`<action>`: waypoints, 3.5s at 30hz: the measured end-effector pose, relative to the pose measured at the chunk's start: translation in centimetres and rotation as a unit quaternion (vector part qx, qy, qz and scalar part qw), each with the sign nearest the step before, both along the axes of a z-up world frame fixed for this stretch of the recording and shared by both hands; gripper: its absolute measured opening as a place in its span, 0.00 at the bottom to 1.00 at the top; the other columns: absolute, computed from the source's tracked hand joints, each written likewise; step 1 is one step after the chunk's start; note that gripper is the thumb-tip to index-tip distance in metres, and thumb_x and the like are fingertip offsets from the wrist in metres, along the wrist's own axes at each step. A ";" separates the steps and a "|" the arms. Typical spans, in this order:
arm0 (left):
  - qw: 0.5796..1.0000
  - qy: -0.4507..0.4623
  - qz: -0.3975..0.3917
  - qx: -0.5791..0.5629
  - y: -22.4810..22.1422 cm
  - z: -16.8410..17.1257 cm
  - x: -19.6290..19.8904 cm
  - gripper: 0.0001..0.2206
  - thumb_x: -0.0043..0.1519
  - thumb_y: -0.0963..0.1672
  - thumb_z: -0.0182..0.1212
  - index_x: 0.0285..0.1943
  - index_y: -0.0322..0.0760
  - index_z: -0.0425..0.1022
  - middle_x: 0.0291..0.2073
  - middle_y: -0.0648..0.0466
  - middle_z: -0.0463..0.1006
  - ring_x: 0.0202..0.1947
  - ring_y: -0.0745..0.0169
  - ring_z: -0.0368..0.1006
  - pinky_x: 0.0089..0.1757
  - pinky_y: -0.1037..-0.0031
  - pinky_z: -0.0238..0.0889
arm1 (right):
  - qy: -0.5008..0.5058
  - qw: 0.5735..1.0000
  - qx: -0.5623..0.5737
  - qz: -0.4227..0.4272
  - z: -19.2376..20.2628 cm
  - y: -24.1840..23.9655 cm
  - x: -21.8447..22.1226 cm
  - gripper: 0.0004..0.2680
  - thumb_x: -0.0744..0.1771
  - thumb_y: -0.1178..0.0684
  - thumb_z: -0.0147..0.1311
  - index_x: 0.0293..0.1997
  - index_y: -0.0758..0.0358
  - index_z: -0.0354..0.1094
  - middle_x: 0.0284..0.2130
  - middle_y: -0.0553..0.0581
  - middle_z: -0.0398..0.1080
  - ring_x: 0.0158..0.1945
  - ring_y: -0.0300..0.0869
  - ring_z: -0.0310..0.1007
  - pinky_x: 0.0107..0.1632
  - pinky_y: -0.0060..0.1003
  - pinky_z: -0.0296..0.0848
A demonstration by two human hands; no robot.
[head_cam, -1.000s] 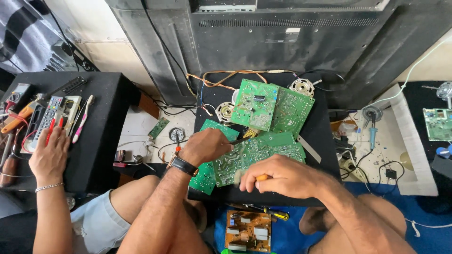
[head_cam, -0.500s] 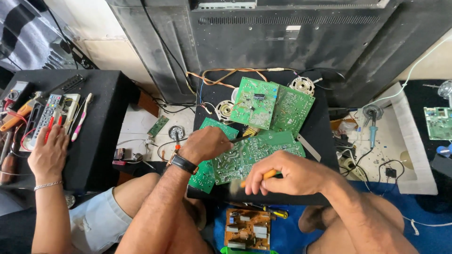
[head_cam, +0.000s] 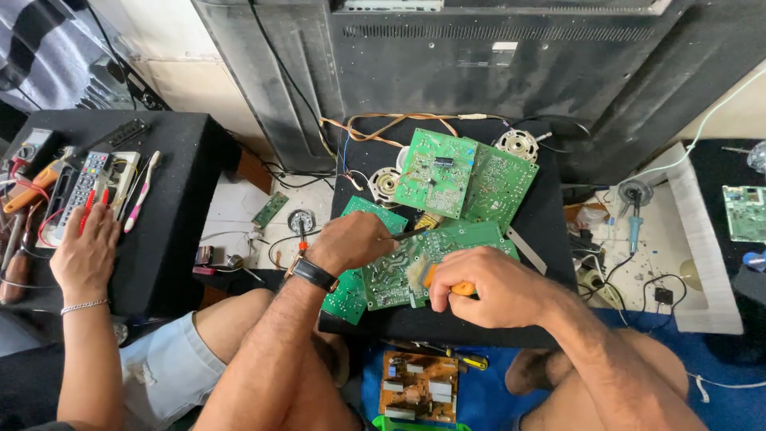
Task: Cleaning and inspecting electronic circuit boards using a brush and a small hand tool on a repair bench.
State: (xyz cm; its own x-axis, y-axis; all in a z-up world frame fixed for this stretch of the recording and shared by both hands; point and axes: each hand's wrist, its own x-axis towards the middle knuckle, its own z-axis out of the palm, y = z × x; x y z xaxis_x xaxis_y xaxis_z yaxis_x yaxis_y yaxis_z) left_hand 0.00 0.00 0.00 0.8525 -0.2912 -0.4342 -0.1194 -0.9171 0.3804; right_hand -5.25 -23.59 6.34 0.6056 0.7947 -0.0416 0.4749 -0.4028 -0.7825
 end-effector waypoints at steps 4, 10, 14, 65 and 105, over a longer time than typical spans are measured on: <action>1.000 0.008 0.009 0.011 0.0 0.0 0.1 0.12 0.59 0.53 0.57 0.45 0.61 0.86 0.41 0.49 0.85 0.48 0.38 0.79 0.49 0.53 0.72 | 0.053 0.997 -0.031 0.044 -0.1 0.6 -0.9 0.09 0.59 0.63 0.51 0.24 0.52 0.79 0.22 0.50 0.78 0.27 0.43 0.75 0.37 0.38 0.73; 1.000 -0.002 0.010 0.009 -0.1 -0.4 0.1 0.13 0.59 0.53 0.57 0.46 0.61 0.85 0.41 0.49 0.85 0.48 0.39 0.79 0.49 0.53 0.73 | 0.040 0.999 0.002 0.024 -0.1 0.3 -0.2 0.09 0.58 0.63 0.49 0.22 0.55 0.77 0.22 0.52 0.79 0.30 0.47 0.79 0.37 0.40 0.74; 1.000 0.009 0.001 0.010 -0.2 1.0 -0.4 0.13 0.60 0.52 0.57 0.47 0.58 0.86 0.42 0.48 0.85 0.48 0.38 0.79 0.49 0.52 0.72 | 0.038 0.999 -0.010 0.029 -0.4 0.4 -0.8 0.09 0.57 0.63 0.49 0.21 0.52 0.76 0.21 0.50 0.78 0.30 0.45 0.77 0.39 0.41 0.74; 1.000 -0.023 0.011 0.012 0.1 -2.1 0.4 0.11 0.60 0.53 0.58 0.39 0.60 0.87 0.34 0.50 0.85 0.43 0.40 0.81 0.44 0.55 0.75 | -0.115 0.989 -0.043 -0.084 -2.7 0.0 0.3 0.05 0.59 0.59 0.52 0.23 0.50 0.71 0.20 0.51 0.73 0.32 0.46 0.74 0.34 0.39 0.71; 1.000 -0.017 0.001 -0.006 -0.1 -0.5 0.0 0.12 0.58 0.52 0.57 0.42 0.56 0.87 0.35 0.46 0.85 0.44 0.37 0.80 0.45 0.54 0.73 | 0.032 0.997 -0.030 0.067 -0.5 0.7 -1.6 0.09 0.58 0.63 0.51 0.22 0.51 0.75 0.23 0.50 0.79 0.32 0.45 0.78 0.38 0.41 0.74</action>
State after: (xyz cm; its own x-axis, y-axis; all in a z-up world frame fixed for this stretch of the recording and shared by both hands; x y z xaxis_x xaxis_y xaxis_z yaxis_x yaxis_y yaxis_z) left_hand 0.01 -0.10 -0.47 0.8668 -0.2956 -0.4017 -0.1312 -0.9122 0.3881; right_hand -6.86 -22.89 5.84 0.4881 0.8636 -0.1267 0.4773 -0.3856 -0.7896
